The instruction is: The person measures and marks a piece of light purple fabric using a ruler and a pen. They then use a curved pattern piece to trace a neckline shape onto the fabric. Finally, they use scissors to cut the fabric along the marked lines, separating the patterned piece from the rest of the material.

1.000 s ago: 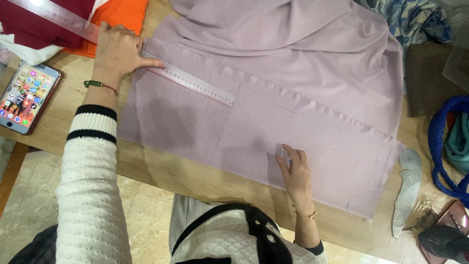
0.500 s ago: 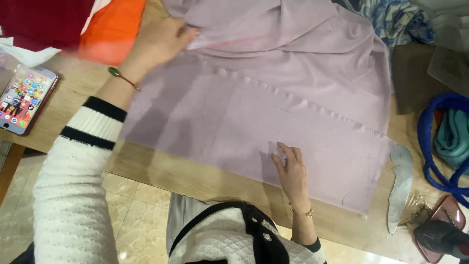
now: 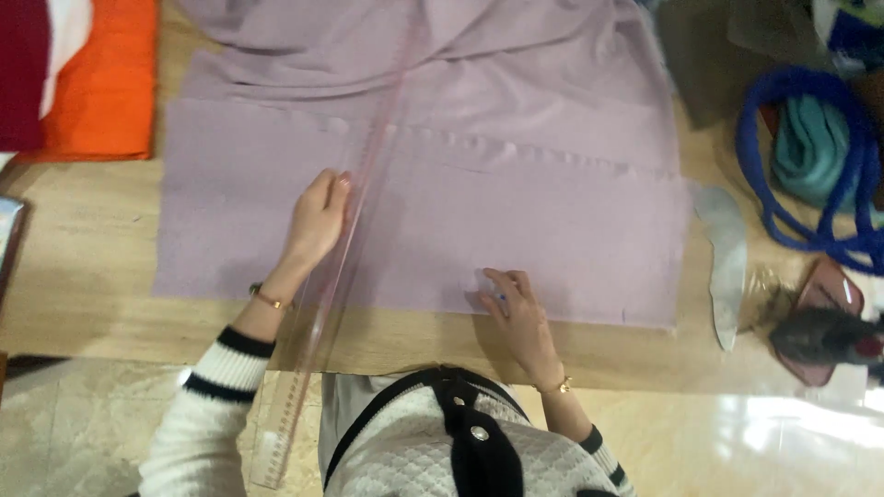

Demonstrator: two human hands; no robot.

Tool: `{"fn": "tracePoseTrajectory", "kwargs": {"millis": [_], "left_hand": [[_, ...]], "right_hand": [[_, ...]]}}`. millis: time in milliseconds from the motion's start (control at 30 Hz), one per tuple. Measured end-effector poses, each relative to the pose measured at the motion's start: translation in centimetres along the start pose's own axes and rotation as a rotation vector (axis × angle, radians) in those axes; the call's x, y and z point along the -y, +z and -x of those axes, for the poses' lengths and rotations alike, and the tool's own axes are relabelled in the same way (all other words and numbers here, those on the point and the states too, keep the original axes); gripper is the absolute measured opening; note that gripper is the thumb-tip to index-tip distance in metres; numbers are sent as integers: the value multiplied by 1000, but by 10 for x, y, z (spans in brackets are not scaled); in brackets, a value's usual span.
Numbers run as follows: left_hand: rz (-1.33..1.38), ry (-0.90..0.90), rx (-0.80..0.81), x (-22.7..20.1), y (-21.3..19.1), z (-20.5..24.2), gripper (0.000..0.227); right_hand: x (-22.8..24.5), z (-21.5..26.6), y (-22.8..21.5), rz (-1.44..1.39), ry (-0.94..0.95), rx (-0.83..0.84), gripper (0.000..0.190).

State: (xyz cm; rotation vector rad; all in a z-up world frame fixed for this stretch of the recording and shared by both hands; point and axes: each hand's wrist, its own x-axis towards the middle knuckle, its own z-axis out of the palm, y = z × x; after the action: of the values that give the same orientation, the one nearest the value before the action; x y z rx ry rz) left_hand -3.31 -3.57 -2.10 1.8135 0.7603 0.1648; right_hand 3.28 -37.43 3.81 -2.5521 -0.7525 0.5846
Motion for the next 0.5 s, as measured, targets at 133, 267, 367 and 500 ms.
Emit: {"fn": "tracePoseTrajectory", "kwargs": {"millis": [133,267,367,500], "left_hand": [[-79,41,-76,12,8,27,27],[-284,133,-182,31,11,40,18],[-403,254,-249,20,12,52,33],[-595,328,-335,30,28,51,50]], "right_hand": [[-3,10,4,-35,-34,2,38],[-3,12,5,-143,-132,-11,33],[2,8,2,-294,-132,-47,34],[7,-19,2,-574,-22,-118,58]]}}
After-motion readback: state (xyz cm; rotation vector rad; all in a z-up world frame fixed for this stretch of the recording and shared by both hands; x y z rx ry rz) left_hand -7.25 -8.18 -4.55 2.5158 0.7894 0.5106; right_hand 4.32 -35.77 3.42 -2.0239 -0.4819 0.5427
